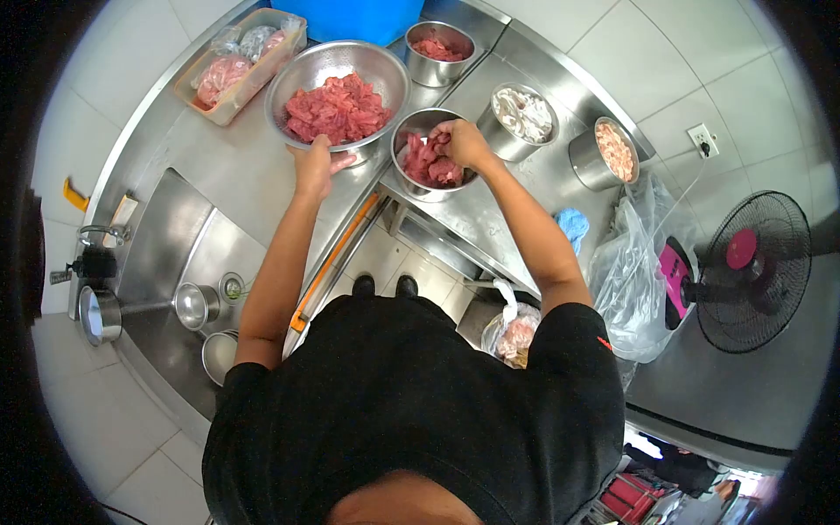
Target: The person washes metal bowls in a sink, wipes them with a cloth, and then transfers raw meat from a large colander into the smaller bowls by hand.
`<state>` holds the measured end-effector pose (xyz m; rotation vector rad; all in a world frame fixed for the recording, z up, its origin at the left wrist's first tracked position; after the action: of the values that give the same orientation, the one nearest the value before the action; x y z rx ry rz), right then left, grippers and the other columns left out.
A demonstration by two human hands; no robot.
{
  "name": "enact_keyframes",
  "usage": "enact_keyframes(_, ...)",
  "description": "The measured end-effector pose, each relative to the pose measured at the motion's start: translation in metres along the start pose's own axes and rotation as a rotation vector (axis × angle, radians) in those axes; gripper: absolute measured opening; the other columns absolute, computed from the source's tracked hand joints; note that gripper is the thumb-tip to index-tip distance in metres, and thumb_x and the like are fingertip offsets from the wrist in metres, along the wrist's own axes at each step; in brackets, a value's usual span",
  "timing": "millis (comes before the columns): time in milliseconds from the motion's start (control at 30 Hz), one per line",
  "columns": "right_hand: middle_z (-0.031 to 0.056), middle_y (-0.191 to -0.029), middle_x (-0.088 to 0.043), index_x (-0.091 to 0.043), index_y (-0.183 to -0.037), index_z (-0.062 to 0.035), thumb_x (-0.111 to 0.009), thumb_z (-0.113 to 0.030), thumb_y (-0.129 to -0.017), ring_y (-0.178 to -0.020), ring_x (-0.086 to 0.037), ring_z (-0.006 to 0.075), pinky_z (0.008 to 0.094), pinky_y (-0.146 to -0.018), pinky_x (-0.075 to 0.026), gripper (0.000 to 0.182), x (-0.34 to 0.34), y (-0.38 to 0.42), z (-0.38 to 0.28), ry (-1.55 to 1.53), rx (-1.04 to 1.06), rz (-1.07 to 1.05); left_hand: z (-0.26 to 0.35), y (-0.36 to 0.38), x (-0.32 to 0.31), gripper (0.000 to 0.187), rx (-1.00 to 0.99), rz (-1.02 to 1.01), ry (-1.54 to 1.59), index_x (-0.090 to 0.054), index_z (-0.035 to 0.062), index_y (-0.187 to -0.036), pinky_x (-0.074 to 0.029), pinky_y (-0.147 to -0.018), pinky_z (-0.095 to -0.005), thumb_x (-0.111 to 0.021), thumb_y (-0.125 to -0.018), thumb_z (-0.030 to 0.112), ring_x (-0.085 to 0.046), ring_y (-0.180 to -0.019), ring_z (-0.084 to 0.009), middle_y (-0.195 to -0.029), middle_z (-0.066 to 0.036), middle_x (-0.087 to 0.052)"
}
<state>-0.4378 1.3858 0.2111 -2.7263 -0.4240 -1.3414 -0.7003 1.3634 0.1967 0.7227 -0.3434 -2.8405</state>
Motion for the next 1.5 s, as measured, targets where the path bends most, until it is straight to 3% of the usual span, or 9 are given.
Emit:
enact_keyframes(100, 0.0134, -0.086, -0.067, -0.066, -0.099, -0.0071, -0.075, -0.011, -0.065, -0.079, -0.064, 0.0262, 0.033, -0.07, -0.049, 0.035, 0.005, -0.004, -0.004, 0.149, -0.058, 0.082, -0.008, -0.011, 0.004, 0.061, 0.011, -0.06, -0.01, -0.012, 0.0043, -0.13, -0.059, -0.064, -0.0419, -0.046, -0.08, 0.004, -0.059, -0.092, -0.0345, -0.119, -0.022, -0.042)
enact_keyframes(233, 0.0156, -0.098, -0.067, -0.064, -0.11, -0.0058, -0.074, -0.014, -0.069, -0.089, -0.064, 0.0245, 0.0321, -0.08, -0.048, 0.043, -0.017, -0.002, -0.019, 0.225, 0.028, -0.28, -0.006, -0.011, 0.011, 0.059, -0.008, -0.027, -0.137, -0.015, 0.0033, -0.129, -0.058, -0.062, -0.0407, -0.047, -0.08, 0.008, -0.061, -0.083, -0.0341, -0.117, -0.022, -0.044)
enact_keyframes(500, 0.0205, -0.106, -0.063, -0.058, -0.115, -0.0008, -0.067, -0.045, -0.078, -0.1, -0.061, 0.0261, 0.0369, -0.086, -0.047, 0.059, 0.014, -0.069, -0.148, 0.099, 0.215, -0.045, 0.008, -0.001, 0.003, 0.052, 0.004, -0.077, -0.005, -0.018, 0.0, -0.126, -0.059, -0.064, -0.0424, -0.043, -0.081, 0.008, -0.063, -0.082, -0.0375, -0.111, -0.024, -0.048)
enact_keyframes(633, 0.0225, -0.148, -0.016, -0.022, -0.144, -0.0202, -0.065, -0.069, -0.063, -0.134, -0.018, 0.0442, 0.0482, -0.106, -0.026, 0.104, -0.07, -0.127, -0.145, 0.353, 0.106, -0.231, -0.02, -0.023, 0.003, 0.047, 0.047, -0.213, 0.055, -0.021, -0.0039, -0.129, -0.06, -0.063, -0.0388, -0.039, -0.086, 0.008, -0.063, -0.085, -0.0323, -0.112, -0.021, -0.048)
enact_keyframes(700, 0.0196, -0.151, -0.004, -0.016, -0.144, -0.0366, -0.066, -0.069, -0.062, -0.134, -0.008, 0.0498, 0.0531, -0.106, -0.023, 0.101, -0.089, -0.12, -0.16, 0.484, 0.024, -0.278, -0.015, -0.019, -0.001, 0.046, 0.079, -0.219, 0.031, -0.023, -0.0025, -0.13, -0.06, -0.064, -0.0384, -0.037, -0.087, 0.006, -0.062, -0.088, -0.0306, -0.115, -0.021, -0.048)
enact_keyframes(933, 0.0205, -0.14, -0.03, -0.037, -0.136, -0.0369, -0.074, -0.045, -0.064, -0.119, -0.036, 0.0487, 0.0518, -0.098, -0.035, 0.081, -0.099, -0.137, -0.163, 0.516, 0.171, -0.21, 0.01, -0.005, 0.002, 0.054, -0.004, -0.151, 0.002, -0.015, 0.0081, -0.131, -0.058, -0.075, -0.0427, -0.042, -0.085, 0.004, -0.057, -0.099, -0.0274, -0.121, -0.016, -0.043)
enact_keyframes(1167, 0.0242, -0.136, -0.033, -0.038, -0.137, -0.0292, -0.075, -0.048, -0.061, -0.117, -0.038, 0.0483, 0.0507, -0.099, -0.033, 0.086, -0.101, -0.162, -0.162, 0.354, 0.522, -0.255, 0.006, -0.017, 0.011, 0.058, -0.131, -0.188, 0.01, -0.017, 0.0047, -0.135, -0.058, -0.071, -0.0423, -0.043, -0.083, 0.004, -0.058, -0.095, -0.0279, -0.117, -0.019, -0.045)
enact_keyframes(1333, 0.0272, -0.135, -0.033, -0.036, -0.138, -0.0274, -0.072, -0.063, -0.058, -0.121, -0.036, 0.0457, 0.0456, -0.101, -0.033, 0.095, -0.072, -0.152, -0.154, 0.488, 0.274, -0.202, 0.011, -0.01, 0.011, 0.059, -0.05, -0.098, -0.008, -0.009, 0.0107, -0.136, -0.057, -0.073, -0.0437, -0.04, -0.086, 0.004, -0.057, -0.101, -0.0316, -0.125, -0.018, -0.041)
enact_keyframes(1500, 0.0269, -0.129, -0.038, -0.039, -0.136, -0.0266, -0.074, -0.048, -0.059, -0.114, -0.044, 0.0439, 0.0437, -0.096, -0.038, 0.088, -0.09, -0.15, -0.161, 0.467, 0.271, -0.237, 0.005, -0.016, 0.011, 0.054, -0.028, -0.104, 0.013, -0.017, 0.0105, -0.133, -0.057, -0.073, -0.0446, -0.04, -0.085, 0.004, -0.057, -0.099, -0.0282, -0.119, -0.016, -0.044)
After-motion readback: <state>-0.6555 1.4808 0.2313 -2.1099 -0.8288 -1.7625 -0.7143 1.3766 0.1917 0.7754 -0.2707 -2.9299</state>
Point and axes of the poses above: each hand's wrist, its own y-axis away from the middle knuckle, its own x-axis out of the back of the hand, z = x × y, the point moved 9 cm from there along -y, towards the middle knuckle
